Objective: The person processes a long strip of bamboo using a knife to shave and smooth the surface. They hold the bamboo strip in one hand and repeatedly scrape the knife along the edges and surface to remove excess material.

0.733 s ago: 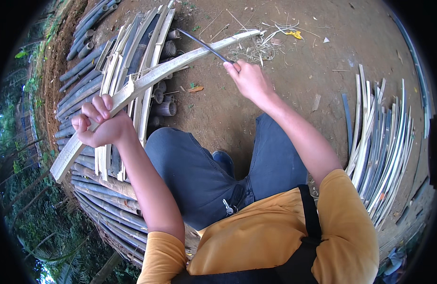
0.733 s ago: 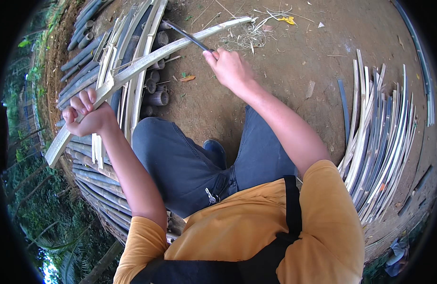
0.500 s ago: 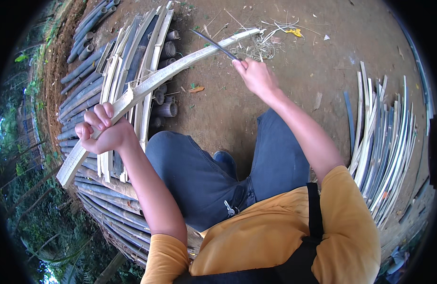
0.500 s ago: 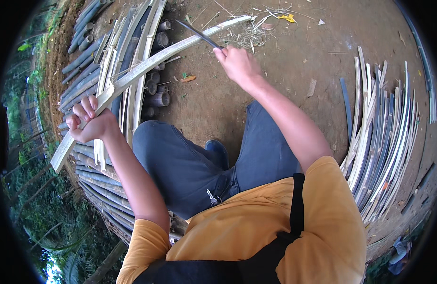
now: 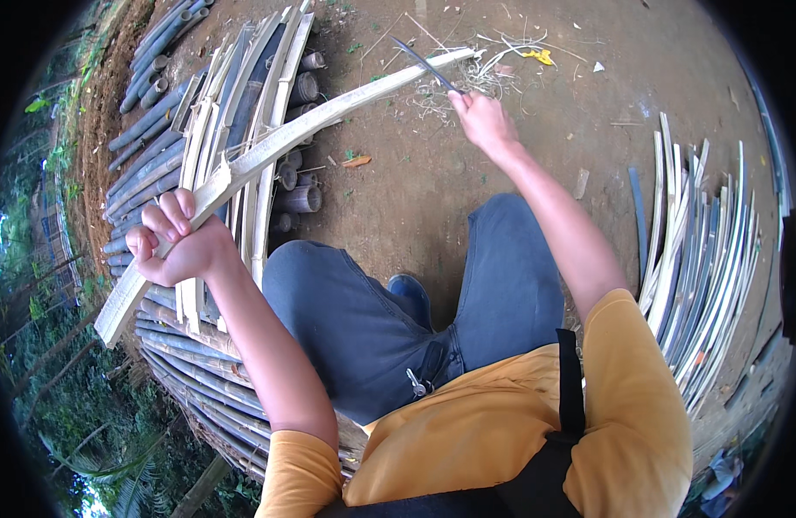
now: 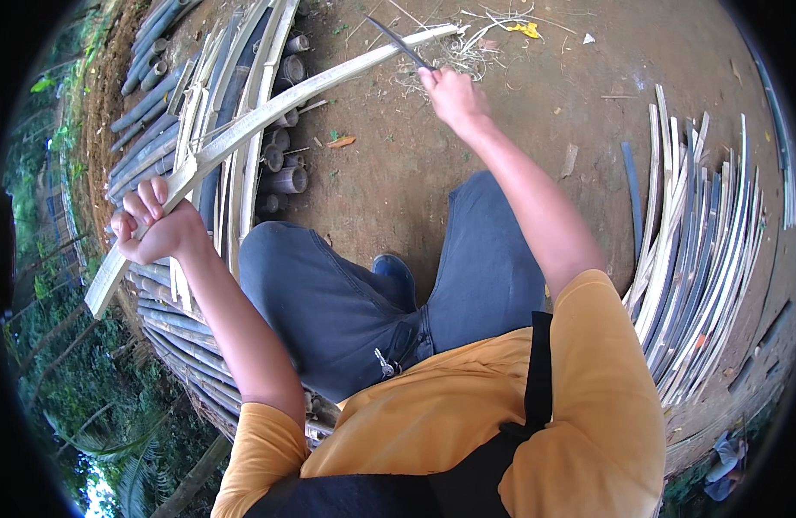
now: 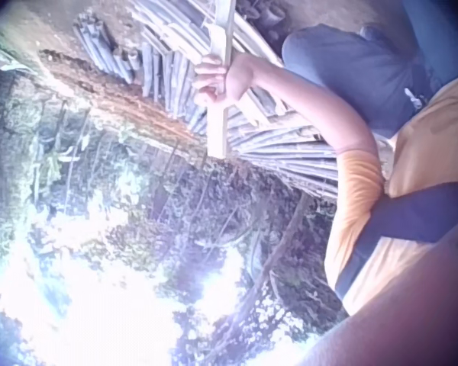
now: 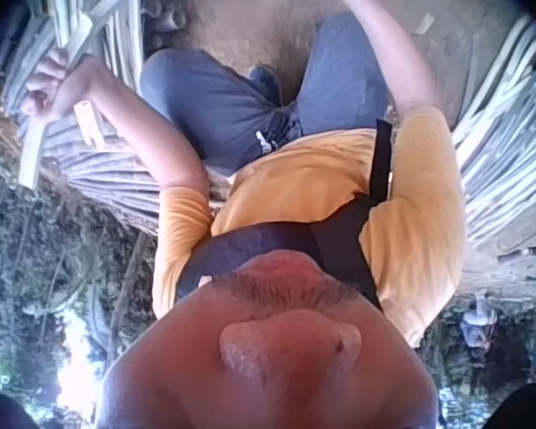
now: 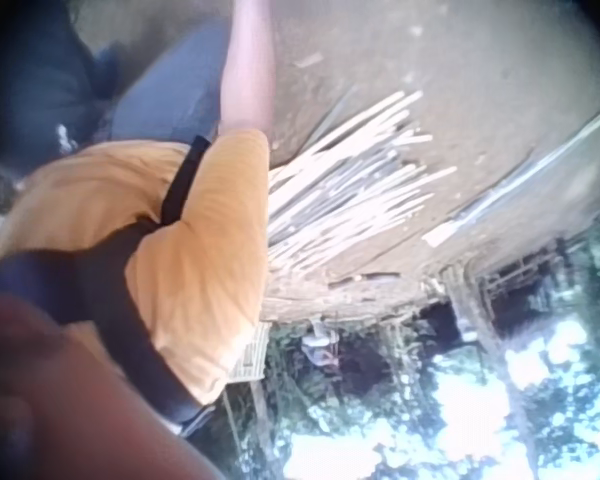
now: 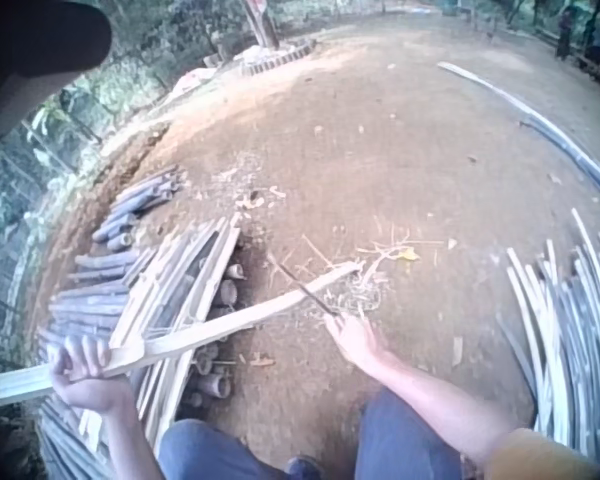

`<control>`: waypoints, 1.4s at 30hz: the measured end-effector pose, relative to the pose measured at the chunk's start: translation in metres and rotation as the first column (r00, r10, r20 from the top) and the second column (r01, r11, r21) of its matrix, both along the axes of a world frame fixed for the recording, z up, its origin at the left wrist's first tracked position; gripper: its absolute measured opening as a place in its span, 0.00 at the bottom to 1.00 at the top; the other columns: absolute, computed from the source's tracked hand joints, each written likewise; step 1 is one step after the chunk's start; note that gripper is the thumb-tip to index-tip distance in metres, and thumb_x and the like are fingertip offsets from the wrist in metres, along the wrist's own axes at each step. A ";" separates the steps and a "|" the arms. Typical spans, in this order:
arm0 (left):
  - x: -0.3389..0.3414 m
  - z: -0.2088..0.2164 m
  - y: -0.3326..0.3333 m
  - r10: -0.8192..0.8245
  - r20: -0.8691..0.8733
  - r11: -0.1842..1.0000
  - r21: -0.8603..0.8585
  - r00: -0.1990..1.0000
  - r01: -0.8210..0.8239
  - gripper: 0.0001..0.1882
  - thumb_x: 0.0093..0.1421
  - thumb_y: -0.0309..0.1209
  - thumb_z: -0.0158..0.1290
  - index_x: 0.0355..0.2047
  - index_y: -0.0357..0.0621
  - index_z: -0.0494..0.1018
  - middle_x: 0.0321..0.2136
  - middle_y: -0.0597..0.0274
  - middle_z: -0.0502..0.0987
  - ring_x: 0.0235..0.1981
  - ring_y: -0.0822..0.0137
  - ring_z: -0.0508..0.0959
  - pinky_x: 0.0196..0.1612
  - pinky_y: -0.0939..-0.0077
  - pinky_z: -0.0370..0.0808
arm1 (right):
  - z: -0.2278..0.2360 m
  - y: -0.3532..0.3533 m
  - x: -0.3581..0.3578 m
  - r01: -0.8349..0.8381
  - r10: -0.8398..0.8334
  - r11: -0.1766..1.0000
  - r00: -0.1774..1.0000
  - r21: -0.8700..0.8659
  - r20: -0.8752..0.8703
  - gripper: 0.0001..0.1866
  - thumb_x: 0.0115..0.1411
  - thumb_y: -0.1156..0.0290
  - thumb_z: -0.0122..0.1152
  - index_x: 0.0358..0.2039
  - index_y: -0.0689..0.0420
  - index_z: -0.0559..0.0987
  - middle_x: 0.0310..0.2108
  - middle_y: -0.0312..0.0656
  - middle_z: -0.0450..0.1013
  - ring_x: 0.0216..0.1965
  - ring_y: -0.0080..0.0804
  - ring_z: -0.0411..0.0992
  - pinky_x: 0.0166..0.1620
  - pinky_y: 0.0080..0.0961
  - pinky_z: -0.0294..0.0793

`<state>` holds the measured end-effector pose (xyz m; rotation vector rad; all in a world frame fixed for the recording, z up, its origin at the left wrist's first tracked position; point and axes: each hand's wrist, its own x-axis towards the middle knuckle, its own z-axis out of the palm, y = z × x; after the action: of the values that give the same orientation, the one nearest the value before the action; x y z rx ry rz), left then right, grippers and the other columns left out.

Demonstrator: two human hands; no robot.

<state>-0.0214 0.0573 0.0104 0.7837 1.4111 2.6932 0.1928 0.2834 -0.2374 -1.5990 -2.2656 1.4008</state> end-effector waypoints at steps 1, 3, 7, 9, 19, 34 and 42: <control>-0.001 -0.001 -0.003 -0.011 -0.020 1.000 -0.006 1.000 0.011 0.12 0.54 0.36 0.44 0.16 0.55 0.55 0.12 0.70 0.56 0.12 0.74 0.57 0.19 0.80 0.56 | 0.002 0.011 0.003 -0.038 0.038 0.999 0.998 0.000 0.047 0.28 0.70 0.42 0.43 0.35 0.56 0.77 0.21 0.46 0.77 0.27 0.46 0.80 0.33 0.46 0.77; -0.001 -0.001 -0.009 -0.026 -0.059 0.999 -0.028 0.998 0.024 0.12 0.53 0.36 0.45 0.16 0.55 0.55 0.12 0.70 0.56 0.12 0.74 0.57 0.19 0.80 0.57 | 0.024 -0.013 0.002 -0.175 0.174 0.978 0.985 0.111 0.019 0.29 0.69 0.42 0.43 0.34 0.56 0.78 0.20 0.47 0.76 0.27 0.46 0.79 0.33 0.45 0.77; 0.007 0.003 0.001 0.029 -0.012 0.999 -0.036 1.000 -0.029 0.13 0.53 0.35 0.46 0.16 0.55 0.55 0.12 0.70 0.56 0.11 0.74 0.57 0.19 0.80 0.57 | 0.001 0.004 0.013 -0.166 0.166 0.986 0.986 0.019 -0.002 0.29 0.70 0.42 0.42 0.33 0.56 0.77 0.17 0.40 0.72 0.19 0.34 0.74 0.23 0.35 0.73; 0.001 0.003 -0.003 0.003 -0.009 1.000 -0.019 1.000 -0.003 0.13 0.53 0.35 0.46 0.16 0.55 0.55 0.11 0.70 0.56 0.11 0.74 0.57 0.19 0.80 0.57 | 0.014 0.019 0.003 -0.151 0.150 0.988 0.986 0.012 0.066 0.29 0.70 0.42 0.41 0.35 0.56 0.77 0.17 0.38 0.72 0.17 0.31 0.72 0.22 0.35 0.75; 0.002 0.001 -0.007 -0.158 -0.081 0.987 0.030 0.984 0.161 0.10 0.54 0.33 0.44 0.19 0.52 0.56 0.12 0.68 0.58 0.13 0.73 0.59 0.21 0.78 0.59 | 0.011 0.004 -0.011 -0.147 0.146 0.988 0.989 0.037 0.031 0.28 0.70 0.42 0.41 0.39 0.55 0.77 0.19 0.41 0.72 0.16 0.31 0.69 0.20 0.37 0.70; 0.014 0.010 0.002 -0.201 -0.106 0.978 0.043 0.974 0.206 0.10 0.54 0.32 0.44 0.21 0.52 0.55 0.11 0.66 0.59 0.13 0.73 0.59 0.21 0.77 0.60 | 0.019 0.003 0.041 0.084 -0.083 0.996 0.996 0.017 -0.027 0.30 0.68 0.42 0.44 0.33 0.58 0.79 0.29 0.55 0.78 0.36 0.55 0.79 0.43 0.49 0.76; -0.007 0.008 0.003 -0.160 -0.015 0.987 0.022 0.987 0.160 0.10 0.51 0.31 0.43 0.17 0.53 0.55 0.12 0.67 0.57 0.14 0.73 0.58 0.22 0.78 0.60 | 0.011 -0.019 0.021 -0.110 0.113 0.990 0.993 0.093 -0.033 0.28 0.68 0.41 0.45 0.37 0.56 0.76 0.22 0.50 0.77 0.29 0.50 0.80 0.32 0.48 0.77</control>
<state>-0.0281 0.0602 0.0187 0.8779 1.2627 2.5924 0.2137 0.2641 -0.2269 -1.4281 -2.3932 1.3174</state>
